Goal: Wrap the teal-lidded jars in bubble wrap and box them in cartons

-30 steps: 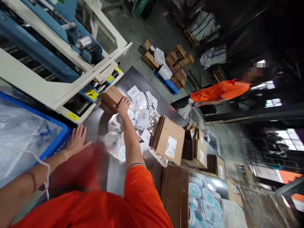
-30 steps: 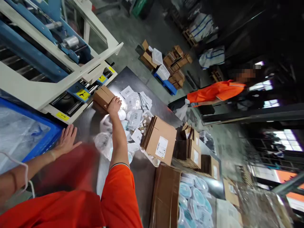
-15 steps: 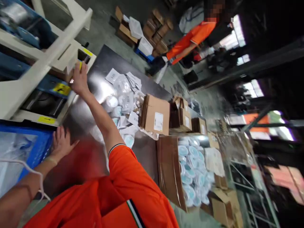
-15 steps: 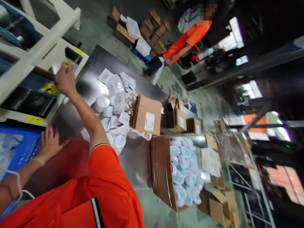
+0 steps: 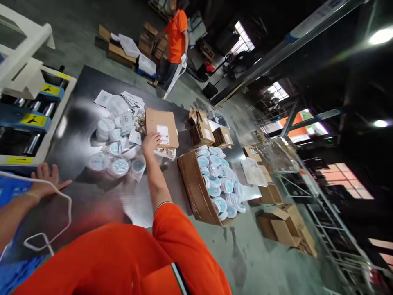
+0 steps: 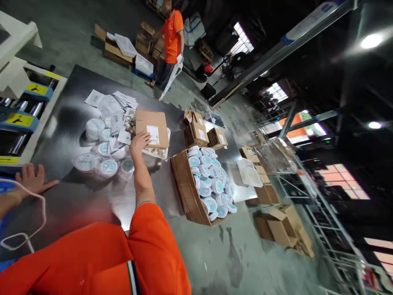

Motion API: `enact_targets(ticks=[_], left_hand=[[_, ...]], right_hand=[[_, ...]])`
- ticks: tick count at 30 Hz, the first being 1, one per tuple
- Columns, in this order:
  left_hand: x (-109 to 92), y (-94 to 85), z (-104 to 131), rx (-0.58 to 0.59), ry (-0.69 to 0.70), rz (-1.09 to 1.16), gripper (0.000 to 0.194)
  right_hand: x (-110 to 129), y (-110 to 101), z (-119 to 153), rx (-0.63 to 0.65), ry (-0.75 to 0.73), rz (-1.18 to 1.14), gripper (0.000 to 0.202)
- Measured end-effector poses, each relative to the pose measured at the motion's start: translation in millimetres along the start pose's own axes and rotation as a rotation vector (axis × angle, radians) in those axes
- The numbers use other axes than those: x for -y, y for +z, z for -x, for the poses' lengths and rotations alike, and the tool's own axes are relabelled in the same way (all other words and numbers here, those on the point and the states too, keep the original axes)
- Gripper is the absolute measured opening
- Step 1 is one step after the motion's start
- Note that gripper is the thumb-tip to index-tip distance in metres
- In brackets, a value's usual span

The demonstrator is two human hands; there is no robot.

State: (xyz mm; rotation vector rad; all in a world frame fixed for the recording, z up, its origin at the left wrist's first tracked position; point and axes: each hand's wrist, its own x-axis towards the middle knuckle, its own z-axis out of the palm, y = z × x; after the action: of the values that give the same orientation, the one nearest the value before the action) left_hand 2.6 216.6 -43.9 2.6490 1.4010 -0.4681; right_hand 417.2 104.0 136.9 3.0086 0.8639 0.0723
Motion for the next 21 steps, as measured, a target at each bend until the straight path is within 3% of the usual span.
enact_targets(ticks=[3, 5, 8, 10, 12, 14, 17, 21], left_hand=[[-5.7, -36.8, -2.9, 0.027, 0.053, 0.055, 0.092], [-12.8, -67.3, 3.5, -0.058, 0.12, 0.177, 0.094], [-17.1, -117.8, 32.3, -0.459, 0.268, 0.381, 0.096], [-11.5, -150.4, 61.0, -0.75, 0.328, 0.4, 0.094], [-1.5, -175.2, 90.6, -0.819, 0.367, 0.339, 0.083], [8.2, -185.6, 116.1, -0.6, 0.43, 0.325, 0.066], [13.0, -169.9, 142.7, -0.04, 0.433, 0.448, 0.044], [-1.4, -121.7, 163.5, -0.016, 0.303, 0.519, 0.025]], right_hand=[[4.7, -20.2, 17.6, -0.024, -0.045, -0.061, 0.061], [-4.5, -46.4, 33.0, -0.032, -0.104, -0.074, 0.059], [-31.9, -90.7, 70.3, -0.039, -0.261, -0.087, 0.059], [-49.7, -111.7, 107.0, -0.028, -0.469, -0.101, 0.057], [-62.6, -116.9, 148.0, 0.032, -0.745, -0.116, 0.051], [-69.1, -102.0, 184.7, 0.145, -0.941, -0.145, 0.048], [-63.5, -48.0, 218.9, 0.243, -0.995, -0.201, 0.048], [-42.3, 35.4, 227.0, 0.255, -1.048, -0.297, 0.048]])
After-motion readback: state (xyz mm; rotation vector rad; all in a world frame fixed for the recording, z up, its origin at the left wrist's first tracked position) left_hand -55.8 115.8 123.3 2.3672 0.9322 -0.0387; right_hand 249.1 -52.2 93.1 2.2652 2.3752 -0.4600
